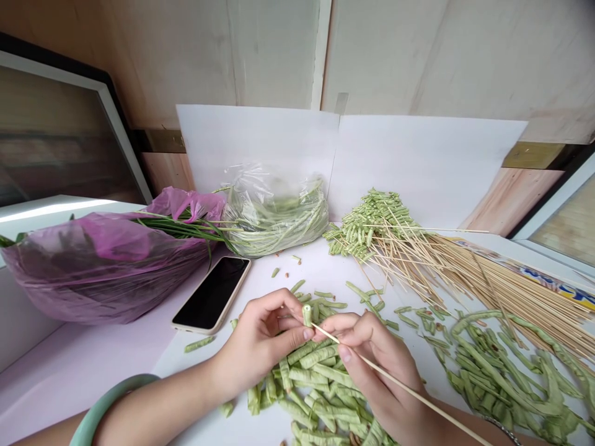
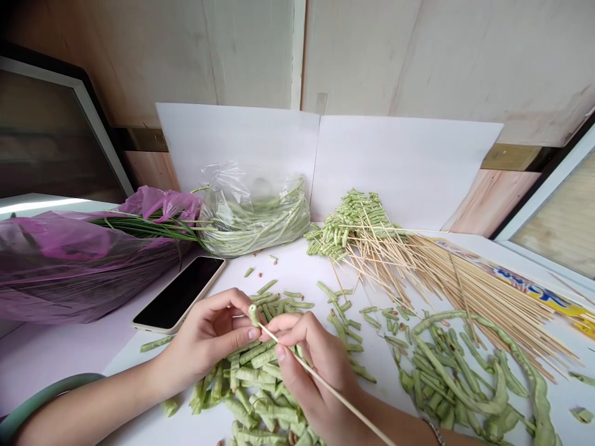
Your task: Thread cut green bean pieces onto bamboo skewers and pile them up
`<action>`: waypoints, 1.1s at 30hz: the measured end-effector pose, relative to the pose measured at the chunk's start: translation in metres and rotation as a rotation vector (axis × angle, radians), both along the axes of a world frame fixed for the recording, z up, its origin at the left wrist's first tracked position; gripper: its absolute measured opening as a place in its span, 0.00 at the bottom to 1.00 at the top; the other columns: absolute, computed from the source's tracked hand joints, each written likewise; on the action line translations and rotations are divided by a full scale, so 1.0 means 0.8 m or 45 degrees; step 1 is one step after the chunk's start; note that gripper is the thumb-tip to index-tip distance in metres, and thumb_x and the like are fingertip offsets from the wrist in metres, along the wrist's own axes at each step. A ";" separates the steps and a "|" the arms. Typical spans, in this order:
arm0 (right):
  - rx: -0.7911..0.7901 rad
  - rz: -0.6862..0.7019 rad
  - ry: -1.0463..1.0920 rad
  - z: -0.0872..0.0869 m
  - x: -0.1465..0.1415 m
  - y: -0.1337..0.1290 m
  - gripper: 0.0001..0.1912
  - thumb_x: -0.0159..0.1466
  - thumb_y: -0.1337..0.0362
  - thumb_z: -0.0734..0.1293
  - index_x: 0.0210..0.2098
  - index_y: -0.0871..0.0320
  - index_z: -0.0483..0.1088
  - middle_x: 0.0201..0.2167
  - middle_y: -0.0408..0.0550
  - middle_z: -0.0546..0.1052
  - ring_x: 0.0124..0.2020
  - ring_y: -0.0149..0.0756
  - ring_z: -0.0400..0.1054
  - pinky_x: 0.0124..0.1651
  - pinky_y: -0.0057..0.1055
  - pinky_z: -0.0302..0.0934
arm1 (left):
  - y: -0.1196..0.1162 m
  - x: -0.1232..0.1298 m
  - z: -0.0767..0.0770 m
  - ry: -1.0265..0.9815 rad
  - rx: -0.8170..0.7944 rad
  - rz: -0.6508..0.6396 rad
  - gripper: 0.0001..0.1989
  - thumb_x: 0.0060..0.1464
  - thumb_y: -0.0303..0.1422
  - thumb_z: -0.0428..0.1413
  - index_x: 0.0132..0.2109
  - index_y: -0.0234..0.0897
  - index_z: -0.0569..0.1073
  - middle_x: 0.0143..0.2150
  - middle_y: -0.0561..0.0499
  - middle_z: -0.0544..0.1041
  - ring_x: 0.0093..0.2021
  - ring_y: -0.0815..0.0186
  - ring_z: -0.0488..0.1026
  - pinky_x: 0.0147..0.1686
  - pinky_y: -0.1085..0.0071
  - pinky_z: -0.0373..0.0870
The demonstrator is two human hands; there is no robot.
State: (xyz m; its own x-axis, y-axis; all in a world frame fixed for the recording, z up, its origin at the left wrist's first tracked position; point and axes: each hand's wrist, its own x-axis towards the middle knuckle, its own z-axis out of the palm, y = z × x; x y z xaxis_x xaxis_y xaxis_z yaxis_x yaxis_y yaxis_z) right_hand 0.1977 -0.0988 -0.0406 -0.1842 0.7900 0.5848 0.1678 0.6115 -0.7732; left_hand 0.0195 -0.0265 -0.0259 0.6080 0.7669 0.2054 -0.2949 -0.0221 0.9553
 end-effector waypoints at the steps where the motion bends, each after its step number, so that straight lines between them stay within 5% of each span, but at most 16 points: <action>1: 0.007 -0.008 -0.006 -0.001 0.000 0.000 0.04 0.71 0.67 0.56 0.39 0.52 0.58 0.45 0.48 0.72 0.41 0.36 0.70 0.42 0.32 0.65 | -0.001 -0.001 0.000 0.031 0.043 0.034 0.08 0.49 0.27 0.63 0.31 0.34 0.69 0.28 0.54 0.73 0.32 0.69 0.74 0.36 0.73 0.70; 8: -0.004 -0.058 -0.054 -0.001 0.000 0.000 0.05 0.70 0.68 0.57 0.38 0.51 0.59 0.43 0.45 0.74 0.33 0.33 0.70 0.33 0.27 0.64 | -0.004 -0.003 0.003 0.265 0.309 0.193 0.07 0.49 0.30 0.62 0.29 0.33 0.72 0.28 0.50 0.74 0.30 0.67 0.72 0.32 0.72 0.69; 15: 0.044 -0.079 -0.111 0.002 0.000 0.000 0.07 0.68 0.72 0.60 0.36 0.53 0.62 0.42 0.44 0.75 0.35 0.29 0.71 0.36 0.23 0.65 | -0.008 -0.006 0.006 0.366 0.561 0.283 0.04 0.50 0.28 0.62 0.29 0.33 0.76 0.26 0.49 0.77 0.27 0.69 0.71 0.28 0.76 0.68; 26: 0.320 -0.364 -0.246 0.009 -0.008 0.006 0.08 0.65 0.74 0.64 0.32 0.56 0.64 0.31 0.44 0.75 0.30 0.30 0.72 0.34 0.21 0.67 | -0.007 0.004 0.010 0.130 -0.118 0.187 0.10 0.36 0.30 0.70 0.29 0.34 0.80 0.24 0.51 0.80 0.24 0.70 0.75 0.27 0.79 0.73; 33: 0.364 -0.406 -0.279 0.004 -0.005 0.005 0.09 0.64 0.75 0.63 0.34 0.54 0.63 0.33 0.43 0.74 0.31 0.31 0.71 0.36 0.22 0.67 | -0.006 0.003 0.008 0.068 -0.148 0.041 0.10 0.45 0.30 0.67 0.38 0.38 0.82 0.34 0.48 0.83 0.36 0.65 0.79 0.40 0.74 0.75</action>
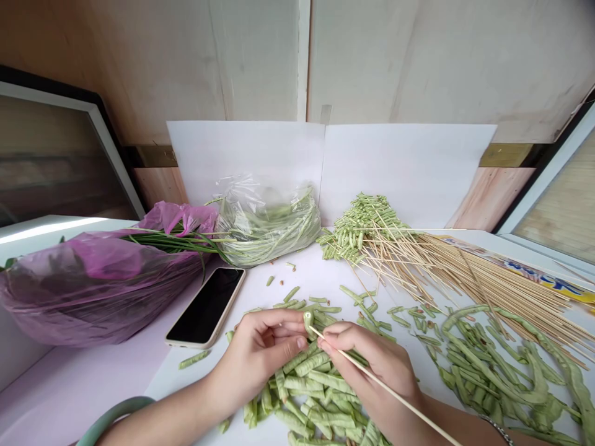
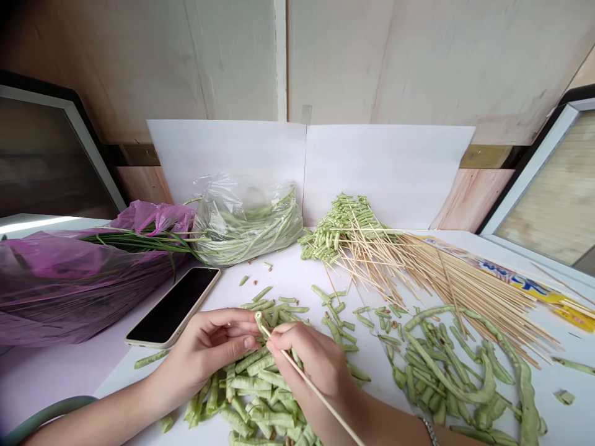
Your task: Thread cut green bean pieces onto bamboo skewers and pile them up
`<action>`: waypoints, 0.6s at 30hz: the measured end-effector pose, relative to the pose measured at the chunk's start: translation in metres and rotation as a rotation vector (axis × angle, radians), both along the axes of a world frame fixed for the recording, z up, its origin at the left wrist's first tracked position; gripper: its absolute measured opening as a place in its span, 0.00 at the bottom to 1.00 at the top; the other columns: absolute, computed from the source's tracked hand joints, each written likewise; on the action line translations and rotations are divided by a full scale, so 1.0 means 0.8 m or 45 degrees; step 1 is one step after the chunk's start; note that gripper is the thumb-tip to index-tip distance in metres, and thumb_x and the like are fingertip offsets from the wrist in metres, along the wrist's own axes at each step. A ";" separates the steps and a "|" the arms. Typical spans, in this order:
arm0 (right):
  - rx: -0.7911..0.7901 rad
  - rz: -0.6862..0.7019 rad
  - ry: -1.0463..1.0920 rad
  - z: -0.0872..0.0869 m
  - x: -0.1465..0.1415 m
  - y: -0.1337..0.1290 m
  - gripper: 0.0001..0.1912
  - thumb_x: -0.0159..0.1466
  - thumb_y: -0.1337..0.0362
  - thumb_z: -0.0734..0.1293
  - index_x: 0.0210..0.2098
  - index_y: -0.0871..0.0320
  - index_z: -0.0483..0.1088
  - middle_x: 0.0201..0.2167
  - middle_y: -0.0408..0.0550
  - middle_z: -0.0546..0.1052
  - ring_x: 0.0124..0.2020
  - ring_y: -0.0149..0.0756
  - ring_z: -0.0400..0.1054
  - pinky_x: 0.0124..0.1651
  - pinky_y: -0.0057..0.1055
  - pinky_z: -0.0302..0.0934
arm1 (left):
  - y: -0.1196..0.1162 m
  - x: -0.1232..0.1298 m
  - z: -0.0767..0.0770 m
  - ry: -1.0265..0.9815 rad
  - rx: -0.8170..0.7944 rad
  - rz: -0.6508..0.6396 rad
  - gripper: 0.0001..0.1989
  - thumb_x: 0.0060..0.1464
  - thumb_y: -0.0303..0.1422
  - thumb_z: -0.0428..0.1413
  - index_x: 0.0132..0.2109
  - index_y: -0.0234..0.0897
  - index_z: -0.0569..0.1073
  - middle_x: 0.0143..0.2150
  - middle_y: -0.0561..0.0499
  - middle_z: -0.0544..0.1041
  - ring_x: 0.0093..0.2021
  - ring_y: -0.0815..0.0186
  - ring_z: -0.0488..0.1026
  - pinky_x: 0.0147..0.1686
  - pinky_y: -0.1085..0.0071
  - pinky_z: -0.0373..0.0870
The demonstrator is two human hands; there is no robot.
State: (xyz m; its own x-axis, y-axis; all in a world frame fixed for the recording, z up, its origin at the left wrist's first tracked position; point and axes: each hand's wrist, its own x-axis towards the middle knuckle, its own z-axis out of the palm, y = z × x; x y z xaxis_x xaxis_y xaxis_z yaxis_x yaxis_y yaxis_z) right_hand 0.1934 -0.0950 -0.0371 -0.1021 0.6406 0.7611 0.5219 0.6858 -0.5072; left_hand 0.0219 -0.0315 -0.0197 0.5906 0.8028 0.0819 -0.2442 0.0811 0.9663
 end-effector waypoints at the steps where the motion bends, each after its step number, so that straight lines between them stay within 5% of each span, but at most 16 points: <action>1: 0.000 0.000 -0.006 -0.001 0.001 -0.001 0.10 0.64 0.76 0.63 0.35 0.54 0.63 0.33 0.43 0.74 0.31 0.31 0.71 0.37 0.23 0.67 | -0.001 0.000 0.000 -0.012 -0.007 -0.012 0.11 0.44 0.30 0.67 0.39 0.39 0.82 0.35 0.48 0.83 0.37 0.65 0.80 0.41 0.74 0.75; 18: 0.020 -0.034 -0.053 -0.006 0.008 0.002 0.08 0.63 0.75 0.65 0.34 0.56 0.68 0.32 0.45 0.76 0.32 0.31 0.73 0.37 0.23 0.69 | -0.007 -0.002 0.002 0.042 -0.029 -0.184 0.13 0.49 0.29 0.63 0.43 0.45 0.81 0.42 0.47 0.82 0.44 0.62 0.79 0.46 0.70 0.74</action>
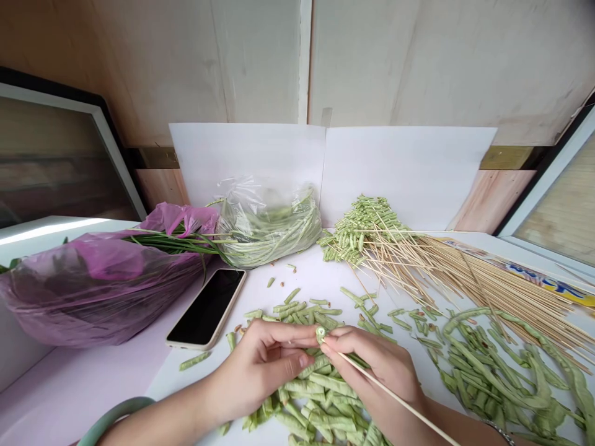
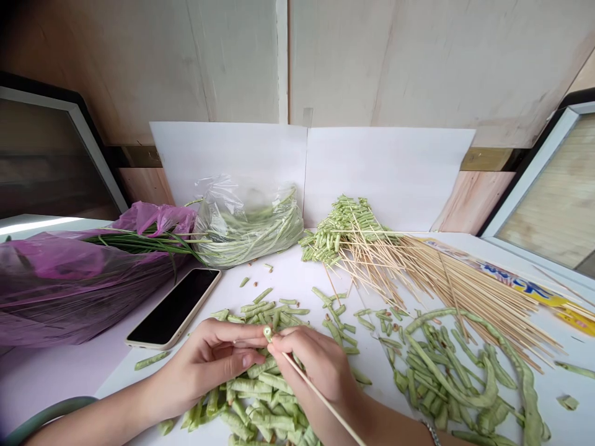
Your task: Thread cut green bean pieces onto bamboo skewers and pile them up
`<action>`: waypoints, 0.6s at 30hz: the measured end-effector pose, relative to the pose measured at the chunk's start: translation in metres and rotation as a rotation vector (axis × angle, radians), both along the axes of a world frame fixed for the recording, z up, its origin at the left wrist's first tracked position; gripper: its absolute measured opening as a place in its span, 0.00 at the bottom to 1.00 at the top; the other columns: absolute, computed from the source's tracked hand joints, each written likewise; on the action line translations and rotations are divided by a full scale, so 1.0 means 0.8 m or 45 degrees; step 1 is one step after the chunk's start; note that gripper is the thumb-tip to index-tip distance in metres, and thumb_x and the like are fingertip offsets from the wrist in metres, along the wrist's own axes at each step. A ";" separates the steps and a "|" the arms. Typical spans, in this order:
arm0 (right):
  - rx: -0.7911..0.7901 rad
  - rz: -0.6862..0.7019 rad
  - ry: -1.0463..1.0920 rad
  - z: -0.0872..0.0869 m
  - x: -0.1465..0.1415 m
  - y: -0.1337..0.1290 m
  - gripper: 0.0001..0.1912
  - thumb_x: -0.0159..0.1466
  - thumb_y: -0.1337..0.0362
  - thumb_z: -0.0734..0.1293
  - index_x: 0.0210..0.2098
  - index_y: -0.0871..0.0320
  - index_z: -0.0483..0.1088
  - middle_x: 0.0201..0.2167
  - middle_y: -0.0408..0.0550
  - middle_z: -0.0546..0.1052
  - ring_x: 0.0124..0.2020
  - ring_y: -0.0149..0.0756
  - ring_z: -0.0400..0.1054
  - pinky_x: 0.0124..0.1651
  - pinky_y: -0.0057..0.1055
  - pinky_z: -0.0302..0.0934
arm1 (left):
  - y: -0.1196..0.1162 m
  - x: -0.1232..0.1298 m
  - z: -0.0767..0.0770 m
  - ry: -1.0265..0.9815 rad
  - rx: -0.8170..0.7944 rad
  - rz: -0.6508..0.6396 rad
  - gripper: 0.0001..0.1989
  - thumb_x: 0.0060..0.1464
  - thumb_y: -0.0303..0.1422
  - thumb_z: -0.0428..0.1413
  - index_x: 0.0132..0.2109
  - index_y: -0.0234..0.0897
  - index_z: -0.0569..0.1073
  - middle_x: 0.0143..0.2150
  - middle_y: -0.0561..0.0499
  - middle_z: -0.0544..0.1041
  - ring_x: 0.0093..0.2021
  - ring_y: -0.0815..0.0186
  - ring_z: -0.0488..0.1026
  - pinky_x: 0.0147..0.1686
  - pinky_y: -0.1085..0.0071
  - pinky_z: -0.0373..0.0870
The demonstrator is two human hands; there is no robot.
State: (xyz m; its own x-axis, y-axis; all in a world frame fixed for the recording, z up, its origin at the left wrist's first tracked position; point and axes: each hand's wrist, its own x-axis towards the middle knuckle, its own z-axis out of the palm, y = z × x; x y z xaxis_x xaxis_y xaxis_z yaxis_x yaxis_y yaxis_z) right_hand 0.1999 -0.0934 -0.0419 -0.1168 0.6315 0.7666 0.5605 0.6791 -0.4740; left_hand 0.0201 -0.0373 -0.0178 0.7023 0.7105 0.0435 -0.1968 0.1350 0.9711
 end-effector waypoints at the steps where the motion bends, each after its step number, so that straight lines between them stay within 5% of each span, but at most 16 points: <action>1: -0.015 0.000 0.000 0.000 0.000 0.001 0.07 0.64 0.75 0.65 0.34 0.56 0.68 0.31 0.45 0.76 0.32 0.31 0.73 0.37 0.24 0.69 | 0.000 0.000 0.000 0.008 0.007 0.009 0.12 0.49 0.29 0.63 0.43 0.45 0.81 0.42 0.47 0.83 0.44 0.61 0.79 0.46 0.70 0.74; 6: -0.197 -0.008 0.008 0.009 -0.005 0.001 0.05 0.64 0.71 0.64 0.38 0.56 0.68 0.27 0.41 0.74 0.26 0.31 0.70 0.29 0.22 0.65 | 0.005 0.002 0.003 0.066 0.068 0.092 0.11 0.49 0.37 0.63 0.40 0.39 0.82 0.35 0.46 0.83 0.35 0.62 0.79 0.37 0.70 0.76; 10: -0.359 0.044 0.127 0.017 -0.008 -0.005 0.16 0.62 0.70 0.63 0.49 0.55 0.59 0.25 0.39 0.73 0.26 0.32 0.70 0.30 0.24 0.65 | 0.011 0.004 0.005 0.074 -0.031 0.218 0.14 0.42 0.39 0.66 0.35 0.35 0.83 0.31 0.45 0.83 0.34 0.61 0.79 0.36 0.70 0.76; 18: -0.101 0.162 0.038 0.035 0.012 -0.013 0.08 0.67 0.61 0.60 0.45 0.54 0.63 0.28 0.44 0.71 0.28 0.35 0.68 0.34 0.30 0.64 | 0.022 0.002 0.006 0.039 -0.127 0.499 0.12 0.38 0.33 0.68 0.33 0.31 0.81 0.33 0.43 0.82 0.36 0.62 0.78 0.39 0.70 0.75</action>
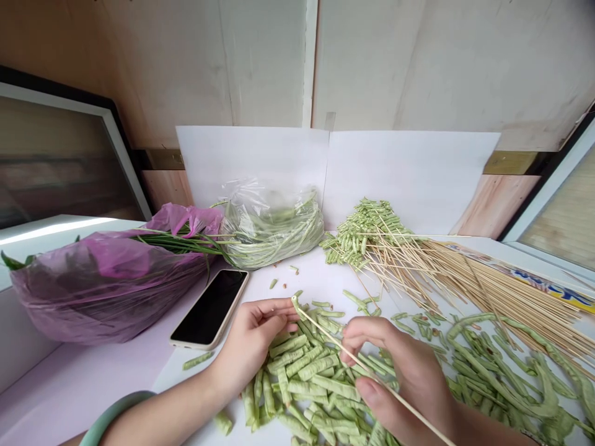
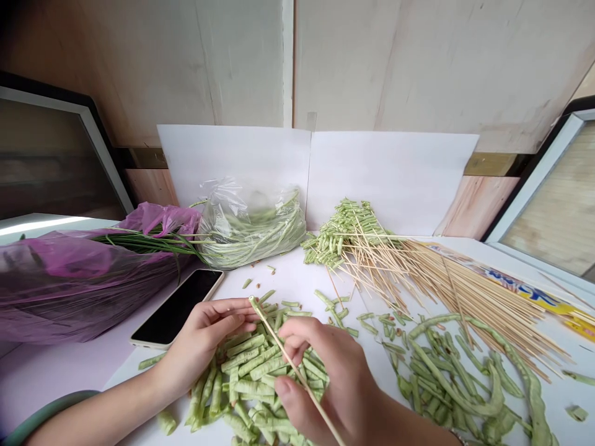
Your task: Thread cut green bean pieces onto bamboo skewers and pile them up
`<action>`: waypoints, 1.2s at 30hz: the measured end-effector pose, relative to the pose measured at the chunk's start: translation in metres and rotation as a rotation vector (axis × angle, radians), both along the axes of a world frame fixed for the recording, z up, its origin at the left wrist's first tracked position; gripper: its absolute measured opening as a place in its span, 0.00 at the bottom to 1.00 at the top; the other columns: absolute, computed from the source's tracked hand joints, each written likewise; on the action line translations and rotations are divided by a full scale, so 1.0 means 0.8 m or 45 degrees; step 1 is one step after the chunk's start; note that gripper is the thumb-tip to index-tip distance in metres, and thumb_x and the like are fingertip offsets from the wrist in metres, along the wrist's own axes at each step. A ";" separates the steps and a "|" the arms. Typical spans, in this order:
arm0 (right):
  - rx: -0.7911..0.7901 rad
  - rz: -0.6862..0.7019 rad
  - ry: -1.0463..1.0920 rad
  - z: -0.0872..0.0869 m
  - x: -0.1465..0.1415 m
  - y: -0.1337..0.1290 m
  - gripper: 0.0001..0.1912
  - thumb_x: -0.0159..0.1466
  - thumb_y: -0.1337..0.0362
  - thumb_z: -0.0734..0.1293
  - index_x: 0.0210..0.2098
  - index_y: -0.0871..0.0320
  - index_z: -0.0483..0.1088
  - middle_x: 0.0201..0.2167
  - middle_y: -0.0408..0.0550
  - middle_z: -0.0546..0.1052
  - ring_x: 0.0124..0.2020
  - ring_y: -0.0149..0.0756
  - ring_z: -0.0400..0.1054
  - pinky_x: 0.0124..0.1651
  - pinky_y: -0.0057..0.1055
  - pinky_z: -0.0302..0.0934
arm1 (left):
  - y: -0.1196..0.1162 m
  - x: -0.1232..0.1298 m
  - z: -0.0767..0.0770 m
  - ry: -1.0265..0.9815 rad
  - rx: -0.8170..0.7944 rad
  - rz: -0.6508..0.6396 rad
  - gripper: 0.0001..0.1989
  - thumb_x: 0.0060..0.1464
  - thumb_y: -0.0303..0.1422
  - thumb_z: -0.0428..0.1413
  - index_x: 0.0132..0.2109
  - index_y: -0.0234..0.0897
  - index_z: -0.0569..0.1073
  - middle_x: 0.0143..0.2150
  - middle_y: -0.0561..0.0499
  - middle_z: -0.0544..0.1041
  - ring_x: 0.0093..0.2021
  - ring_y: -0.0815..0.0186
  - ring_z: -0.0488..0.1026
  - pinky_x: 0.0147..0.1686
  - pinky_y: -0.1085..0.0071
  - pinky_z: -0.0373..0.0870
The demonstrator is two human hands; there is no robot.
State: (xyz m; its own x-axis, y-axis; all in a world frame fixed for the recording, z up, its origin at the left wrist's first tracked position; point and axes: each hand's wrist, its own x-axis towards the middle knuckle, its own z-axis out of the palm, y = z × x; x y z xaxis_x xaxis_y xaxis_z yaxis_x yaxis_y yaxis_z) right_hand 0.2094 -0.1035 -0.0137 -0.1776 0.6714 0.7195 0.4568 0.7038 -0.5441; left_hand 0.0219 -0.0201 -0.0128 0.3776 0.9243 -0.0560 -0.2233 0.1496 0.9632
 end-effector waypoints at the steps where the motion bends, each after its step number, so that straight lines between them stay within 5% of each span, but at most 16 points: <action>1: 0.027 0.032 -0.026 0.004 0.003 0.000 0.09 0.69 0.58 0.58 0.44 0.55 0.64 0.28 0.45 0.71 0.28 0.36 0.68 0.32 0.30 0.64 | 0.001 0.000 0.000 0.008 0.013 0.026 0.12 0.39 0.32 0.67 0.33 0.31 0.81 0.33 0.43 0.82 0.36 0.62 0.78 0.40 0.70 0.75; 12: 0.071 0.133 -0.191 0.013 0.015 0.009 0.12 0.70 0.71 0.52 0.38 0.57 0.65 0.29 0.47 0.69 0.30 0.34 0.67 0.32 0.27 0.62 | -0.002 -0.001 0.003 0.103 0.078 -0.086 0.11 0.42 0.30 0.65 0.35 0.31 0.81 0.36 0.43 0.82 0.39 0.60 0.77 0.46 0.66 0.72; 22: -0.053 0.187 -0.183 0.008 0.018 0.015 0.14 0.71 0.69 0.52 0.38 0.57 0.67 0.32 0.47 0.70 0.32 0.33 0.68 0.33 0.28 0.62 | -0.009 -0.003 -0.010 -0.013 0.158 -0.266 0.13 0.44 0.30 0.65 0.41 0.37 0.81 0.38 0.46 0.83 0.44 0.58 0.78 0.45 0.67 0.75; 26: -0.060 0.125 -0.095 0.017 0.022 0.015 0.17 0.73 0.65 0.51 0.36 0.57 0.69 0.29 0.48 0.72 0.33 0.36 0.69 0.35 0.30 0.64 | 0.001 -0.005 -0.011 0.067 0.267 -0.162 0.17 0.48 0.32 0.61 0.47 0.34 0.79 0.37 0.45 0.83 0.41 0.60 0.78 0.44 0.65 0.74; 31: 0.009 -0.062 0.172 0.035 0.035 0.016 0.21 0.73 0.58 0.54 0.27 0.56 0.67 0.22 0.43 0.70 0.26 0.34 0.67 0.30 0.28 0.62 | 0.023 -0.013 -0.013 0.565 0.597 0.138 0.21 0.51 0.30 0.53 0.53 0.34 0.75 0.38 0.46 0.81 0.40 0.59 0.76 0.43 0.62 0.71; 36: -0.064 -0.171 0.182 0.039 0.043 0.022 0.21 0.72 0.57 0.57 0.25 0.56 0.67 0.21 0.42 0.69 0.23 0.32 0.65 0.27 0.26 0.60 | 0.030 -0.017 -0.012 1.148 1.029 -0.043 0.17 0.49 0.25 0.53 0.45 0.37 0.78 0.46 0.46 0.79 0.49 0.54 0.70 0.52 0.57 0.64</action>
State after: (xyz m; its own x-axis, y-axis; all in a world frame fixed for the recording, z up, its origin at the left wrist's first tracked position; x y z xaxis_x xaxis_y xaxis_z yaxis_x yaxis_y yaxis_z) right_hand 0.2437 -0.0860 0.0173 0.0174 0.7180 0.6958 0.4600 0.6121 -0.6432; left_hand 0.0083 0.0037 -0.0224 0.5249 0.8047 0.2775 0.5689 -0.5741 0.5889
